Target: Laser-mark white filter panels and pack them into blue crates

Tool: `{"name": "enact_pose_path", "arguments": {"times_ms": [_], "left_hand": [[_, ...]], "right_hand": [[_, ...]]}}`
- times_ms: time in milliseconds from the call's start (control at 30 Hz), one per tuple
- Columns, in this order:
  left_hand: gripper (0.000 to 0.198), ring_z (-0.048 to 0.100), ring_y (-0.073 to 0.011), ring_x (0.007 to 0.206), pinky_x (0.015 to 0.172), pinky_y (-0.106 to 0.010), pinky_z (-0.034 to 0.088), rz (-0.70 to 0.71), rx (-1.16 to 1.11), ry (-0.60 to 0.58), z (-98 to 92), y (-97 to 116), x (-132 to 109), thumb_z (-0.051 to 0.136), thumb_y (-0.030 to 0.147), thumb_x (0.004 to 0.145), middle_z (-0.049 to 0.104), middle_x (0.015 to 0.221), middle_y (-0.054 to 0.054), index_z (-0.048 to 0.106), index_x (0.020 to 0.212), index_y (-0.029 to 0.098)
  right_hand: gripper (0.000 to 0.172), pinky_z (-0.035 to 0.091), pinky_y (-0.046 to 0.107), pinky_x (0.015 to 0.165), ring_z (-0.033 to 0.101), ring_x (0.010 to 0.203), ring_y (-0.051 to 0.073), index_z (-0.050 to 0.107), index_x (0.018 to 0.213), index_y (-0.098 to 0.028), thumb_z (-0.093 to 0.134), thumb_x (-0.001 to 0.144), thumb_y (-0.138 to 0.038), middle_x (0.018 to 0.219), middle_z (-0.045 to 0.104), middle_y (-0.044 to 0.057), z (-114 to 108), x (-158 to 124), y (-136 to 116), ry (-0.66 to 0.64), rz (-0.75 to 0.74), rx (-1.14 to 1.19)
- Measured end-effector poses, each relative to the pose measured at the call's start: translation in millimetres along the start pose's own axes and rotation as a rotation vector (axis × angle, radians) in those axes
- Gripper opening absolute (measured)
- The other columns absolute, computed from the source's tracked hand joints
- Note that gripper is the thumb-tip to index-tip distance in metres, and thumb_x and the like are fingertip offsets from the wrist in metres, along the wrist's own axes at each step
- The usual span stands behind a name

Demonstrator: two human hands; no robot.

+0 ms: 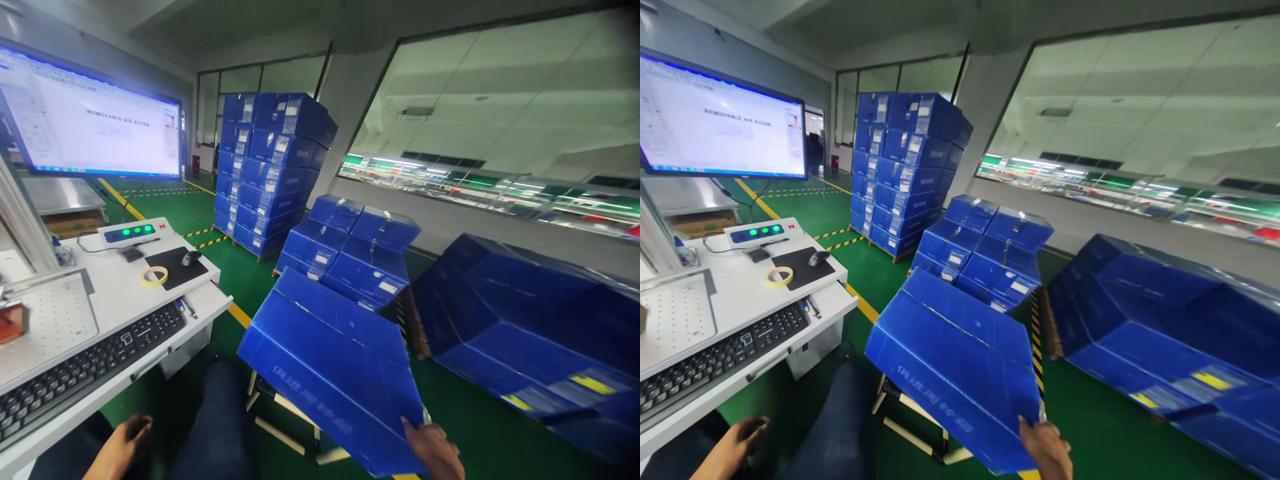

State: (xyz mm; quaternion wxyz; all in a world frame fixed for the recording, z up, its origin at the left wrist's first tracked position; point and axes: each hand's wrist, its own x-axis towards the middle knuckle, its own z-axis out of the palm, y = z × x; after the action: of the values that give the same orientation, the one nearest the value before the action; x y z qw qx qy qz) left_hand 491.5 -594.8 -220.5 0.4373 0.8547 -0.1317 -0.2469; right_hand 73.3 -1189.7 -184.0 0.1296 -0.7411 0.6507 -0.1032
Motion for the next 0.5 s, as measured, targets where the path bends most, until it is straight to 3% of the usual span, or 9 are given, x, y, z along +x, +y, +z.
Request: {"name": "enact_pose_path", "arguments": {"times_ms": [133, 267, 400, 500], "left_hand": [[0.076, 0.076, -0.0344, 0.094, 0.079, -0.039, 0.064, 0.035, 0.006, -0.076, 19.7, -8.4, 8.3, 0.061, 0.093, 0.070, 0.075, 0.086, -0.005, 0.075, 0.101, 0.026], [0.083, 0.075, -0.0328, 0.091, 0.084, -0.038, 0.063, 0.120, 0.108, -0.212, 35.4, -26.9, 25.1, 0.054, 0.090, 0.078, 0.079, 0.096, -0.012, 0.076, 0.109, 0.016], [0.084, 0.077, -0.0372, 0.117, 0.106, -0.040, 0.060, 0.167, 0.203, -0.271, 42.7, -45.3, 44.8, 0.049, 0.079, 0.087, 0.080, 0.124, -0.018, 0.074, 0.131, 0.012], [0.082, 0.069, -0.0398, 0.137, 0.121, -0.042, 0.053, 0.172, 0.305, -0.257, 37.4, -63.3, 55.4, 0.053, 0.075, 0.085, 0.076, 0.142, -0.019, 0.076, 0.132, 0.012]], "right_hand": [[0.059, 0.061, 0.072, 0.088, 0.068, 0.131, 0.053, 0.079, 0.117, -0.019, 0.045, 0.096, -0.063, 0.129, 0.072, 0.034, -1.7, -4.7, -10.0, -0.073, 0.154, -0.039], [0.070, 0.061, 0.060, 0.104, 0.067, 0.136, 0.047, 0.067, 0.140, -0.002, 0.036, 0.108, -0.056, 0.139, 0.066, 0.039, -6.7, -12.8, -21.1, -0.132, 0.268, -0.049], [0.069, 0.053, 0.055, 0.117, 0.057, 0.149, 0.045, 0.059, 0.147, 0.002, 0.039, 0.110, -0.052, 0.148, 0.061, 0.037, -5.4, -11.6, -27.9, -0.156, 0.293, -0.027], [0.072, 0.047, 0.053, 0.122, 0.054, 0.151, 0.041, 0.054, 0.150, 0.003, 0.042, 0.111, -0.056, 0.150, 0.058, 0.036, -2.3, 1.6, -22.4, -0.137, 0.307, 0.000]]}}
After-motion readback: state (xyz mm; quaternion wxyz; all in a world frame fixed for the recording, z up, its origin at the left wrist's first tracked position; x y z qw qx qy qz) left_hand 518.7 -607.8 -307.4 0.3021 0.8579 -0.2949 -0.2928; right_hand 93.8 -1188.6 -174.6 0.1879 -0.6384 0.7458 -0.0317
